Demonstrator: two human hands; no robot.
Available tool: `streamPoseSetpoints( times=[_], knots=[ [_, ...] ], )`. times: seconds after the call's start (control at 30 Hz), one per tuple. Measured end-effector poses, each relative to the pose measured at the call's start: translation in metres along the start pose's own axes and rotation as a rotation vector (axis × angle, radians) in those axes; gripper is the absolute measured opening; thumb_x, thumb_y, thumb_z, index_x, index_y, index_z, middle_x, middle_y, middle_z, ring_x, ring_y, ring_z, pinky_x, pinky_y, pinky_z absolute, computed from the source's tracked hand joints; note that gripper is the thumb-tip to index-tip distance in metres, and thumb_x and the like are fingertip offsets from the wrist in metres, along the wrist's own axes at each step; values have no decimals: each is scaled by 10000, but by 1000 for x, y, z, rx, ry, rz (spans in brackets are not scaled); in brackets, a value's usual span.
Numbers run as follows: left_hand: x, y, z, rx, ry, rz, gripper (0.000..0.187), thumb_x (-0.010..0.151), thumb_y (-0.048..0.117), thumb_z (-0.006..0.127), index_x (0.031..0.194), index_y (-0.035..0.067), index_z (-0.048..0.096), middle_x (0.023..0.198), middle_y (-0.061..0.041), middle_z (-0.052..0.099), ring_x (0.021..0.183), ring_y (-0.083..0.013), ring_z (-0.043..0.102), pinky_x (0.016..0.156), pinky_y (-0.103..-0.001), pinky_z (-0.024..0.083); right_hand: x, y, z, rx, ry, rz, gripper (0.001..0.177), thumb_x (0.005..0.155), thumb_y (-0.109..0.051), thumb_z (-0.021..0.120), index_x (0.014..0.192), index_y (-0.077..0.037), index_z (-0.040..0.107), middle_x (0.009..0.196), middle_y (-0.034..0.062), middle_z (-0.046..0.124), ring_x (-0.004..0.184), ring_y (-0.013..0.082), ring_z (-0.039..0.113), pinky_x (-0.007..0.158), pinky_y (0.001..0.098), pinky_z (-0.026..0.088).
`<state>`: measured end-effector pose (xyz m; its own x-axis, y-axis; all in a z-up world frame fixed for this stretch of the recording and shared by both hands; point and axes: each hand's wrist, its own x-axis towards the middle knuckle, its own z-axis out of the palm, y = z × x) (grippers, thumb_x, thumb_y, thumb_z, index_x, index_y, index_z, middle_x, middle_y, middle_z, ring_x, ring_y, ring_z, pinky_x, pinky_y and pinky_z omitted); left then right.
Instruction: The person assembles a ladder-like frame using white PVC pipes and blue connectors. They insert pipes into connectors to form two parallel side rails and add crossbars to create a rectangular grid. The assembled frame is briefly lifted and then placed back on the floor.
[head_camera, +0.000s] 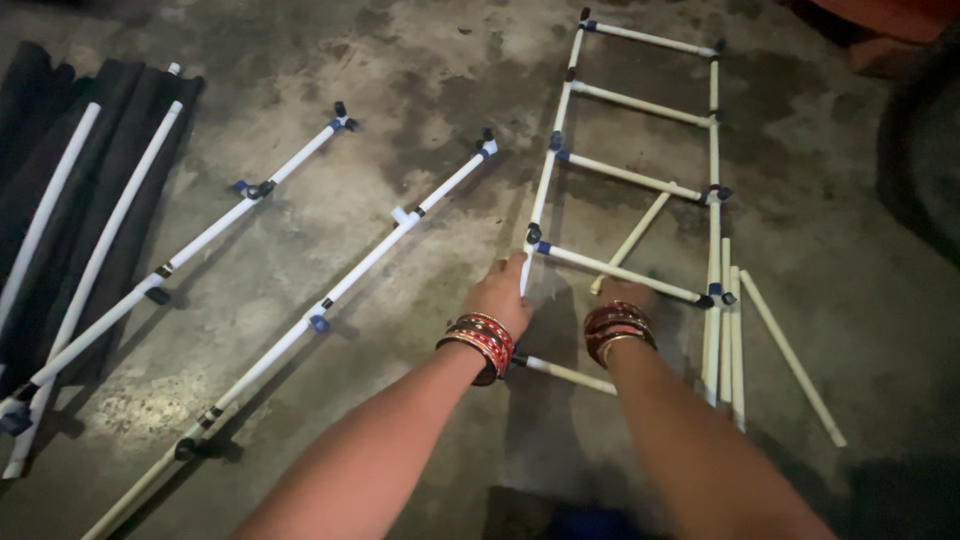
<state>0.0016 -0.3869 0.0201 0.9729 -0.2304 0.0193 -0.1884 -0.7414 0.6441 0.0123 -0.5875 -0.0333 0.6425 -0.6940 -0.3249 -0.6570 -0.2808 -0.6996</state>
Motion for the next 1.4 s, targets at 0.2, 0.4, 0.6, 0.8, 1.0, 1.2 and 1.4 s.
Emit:
streamPoseSetpoints(
  times=[0.2, 0.4, 0.6, 0.8, 1.0, 1.2, 1.4],
  knots=[
    [0, 0, 0, -19, -30, -13, 624, 782, 81, 736, 1346, 113, 470, 1226, -221, 609, 1013, -452, 670, 859, -522, 562, -8, -11, -5, 47, -49, 53, 322, 867, -298, 757, 1074, -51, 769, 1013, 166, 777, 893, 289, 756, 808, 421, 560],
    [3, -5, 1, -51, 1, 18, 612, 813, 90, 730, 1365, 92, 464, 1232, -240, 612, 1043, -451, 665, 899, -509, 557, -3, -19, 11, 49, -101, 58, 366, 863, -277, 760, 1134, -32, 741, 1067, 171, 768, 938, 294, 750, 833, 416, 561],
    [4, -16, 12, -49, 2, 18, 604, 806, 82, 729, 1351, 86, 468, 1194, -240, 625, 1049, -445, 660, 898, -506, 555, 3, -13, 9, 5, -160, 42, 398, 888, -321, 698, 1134, -11, 730, 1054, 175, 759, 918, 307, 724, 817, 432, 549],
    [9, -27, 18, -28, 33, -49, 539, 849, 90, 705, 1340, 127, 487, 1196, -220, 639, 1052, -433, 666, 886, -518, 551, 17, 20, 0, -162, -359, -18, 429, 815, -381, 714, 1007, 3, 729, 893, 123, 701, 769, 261, 644, 678, 401, 488],
    [23, -20, 18, -75, 17, -97, 611, 826, 128, 769, 1359, 121, 472, 1196, -224, 616, 1077, -444, 635, 903, -521, 535, 35, 48, 18, -185, -659, -3, 286, 763, -344, 718, 772, -63, 662, 652, 20, 558, 540, 154, 461, 490, 338, 345],
    [42, -34, 29, -18, 115, -134, 526, 806, 168, 828, 1259, 90, 571, 1199, -201, 651, 1115, -405, 657, 940, -488, 545, 17, 44, -40, -63, -963, 198, 271, 798, -310, 702, 653, -161, 529, 543, -42, 461, 428, 87, 365, 385, 265, 252],
    [37, -51, 24, -138, -160, -336, 577, 821, 197, 812, 1338, 155, 559, 1247, -178, 642, 1166, -387, 636, 1012, -475, 510, -27, -6, -140, -272, -972, 102, 253, 842, -323, 667, 671, -160, 579, 541, -48, 473, 428, 78, 355, 387, 265, 252]
  ],
)
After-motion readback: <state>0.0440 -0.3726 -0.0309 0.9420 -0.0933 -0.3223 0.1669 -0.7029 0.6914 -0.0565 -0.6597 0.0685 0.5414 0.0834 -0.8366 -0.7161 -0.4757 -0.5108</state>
